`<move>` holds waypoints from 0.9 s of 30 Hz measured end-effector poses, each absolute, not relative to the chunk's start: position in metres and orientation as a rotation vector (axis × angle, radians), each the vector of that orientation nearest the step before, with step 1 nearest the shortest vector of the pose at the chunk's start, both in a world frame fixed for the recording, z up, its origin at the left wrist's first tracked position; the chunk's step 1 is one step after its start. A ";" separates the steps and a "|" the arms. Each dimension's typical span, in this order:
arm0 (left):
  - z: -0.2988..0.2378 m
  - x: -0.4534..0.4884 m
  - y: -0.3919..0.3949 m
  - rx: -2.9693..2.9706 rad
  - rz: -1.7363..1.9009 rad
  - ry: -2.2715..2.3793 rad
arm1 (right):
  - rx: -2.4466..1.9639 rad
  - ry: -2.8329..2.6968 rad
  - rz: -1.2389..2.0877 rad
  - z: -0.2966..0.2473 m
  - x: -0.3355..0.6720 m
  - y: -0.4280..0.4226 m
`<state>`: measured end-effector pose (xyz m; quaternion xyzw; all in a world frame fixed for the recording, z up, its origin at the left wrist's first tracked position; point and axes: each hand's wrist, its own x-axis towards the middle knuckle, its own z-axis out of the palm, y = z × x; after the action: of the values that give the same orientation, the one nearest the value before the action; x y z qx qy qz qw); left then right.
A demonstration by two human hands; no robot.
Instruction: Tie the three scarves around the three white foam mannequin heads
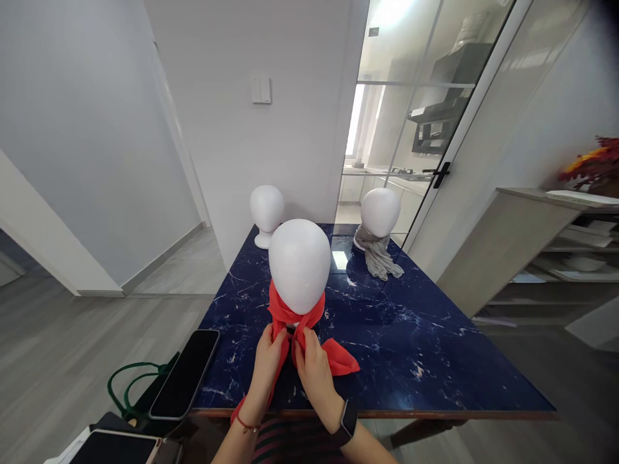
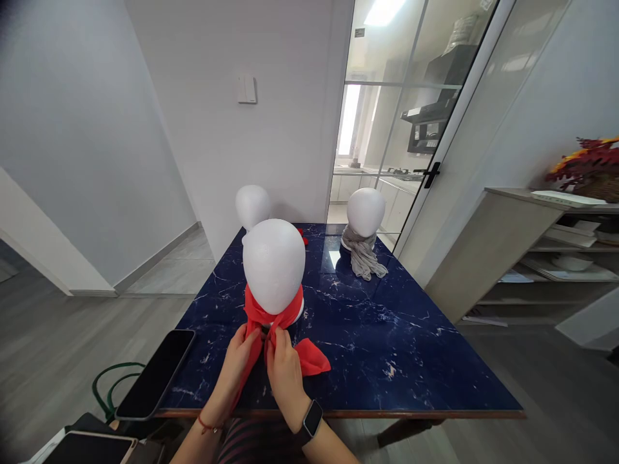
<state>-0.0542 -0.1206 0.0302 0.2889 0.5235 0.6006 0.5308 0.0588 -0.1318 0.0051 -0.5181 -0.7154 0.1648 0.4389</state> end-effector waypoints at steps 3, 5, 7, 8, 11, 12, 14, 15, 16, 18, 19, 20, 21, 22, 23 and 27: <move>0.040 -0.067 -0.133 0.736 1.412 1.280 | -1.309 -1.757 0.414 0.004 0.058 -0.131; 0.050 -0.071 -0.140 0.542 1.361 1.204 | -1.319 -1.746 0.434 0.004 0.058 -0.132; 0.059 -0.070 -0.147 0.365 1.307 1.128 | -1.313 -1.737 0.477 0.005 0.059 -0.135; 0.062 -0.069 -0.149 0.325 1.285 1.105 | -1.302 -1.730 0.505 0.006 0.060 -0.137; 0.063 -0.062 -0.153 0.365 1.252 1.060 | -1.229 -1.671 0.683 0.012 0.062 -0.146; 0.062 -0.060 -0.153 0.400 1.254 1.048 | -1.197 -1.619 0.797 0.015 0.063 -0.149; 0.059 -0.057 -0.152 0.476 1.266 1.027 | -1.136 -1.428 1.076 0.022 0.064 -0.153; 0.058 -0.055 -0.151 0.514 1.263 1.018 | -1.103 -1.293 1.211 0.026 0.064 -0.154; 0.058 -0.054 -0.150 0.553 1.254 1.011 | -1.063 -1.145 1.326 0.031 0.063 -0.154; 0.057 -0.052 -0.149 0.628 1.213 1.008 | -0.950 -0.886 1.516 0.039 0.062 -0.153; 0.056 -0.051 -0.148 0.671 1.192 1.016 | -0.887 -0.796 1.588 0.043 0.062 -0.152; 0.055 -0.050 -0.148 0.727 1.173 1.033 | -0.835 -0.739 1.645 0.046 0.061 -0.151; 0.053 -0.049 -0.148 0.801 1.162 1.059 | -0.802 -0.715 1.682 0.048 0.059 -0.151; 0.051 -0.048 -0.148 0.887 1.158 1.091 | -0.789 -0.721 1.692 0.049 0.058 -0.151; 0.049 -0.048 -0.148 0.980 1.158 1.123 | -0.791 -0.753 1.675 0.048 0.057 -0.150; 0.046 -0.050 -0.151 1.198 1.173 1.179 | -0.876 -0.955 1.533 0.043 0.059 -0.148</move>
<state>-0.0497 -0.1506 0.0462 0.4996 0.4917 0.4890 0.5192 0.0593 -0.1482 0.0427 -0.3680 -0.4012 0.6441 0.5373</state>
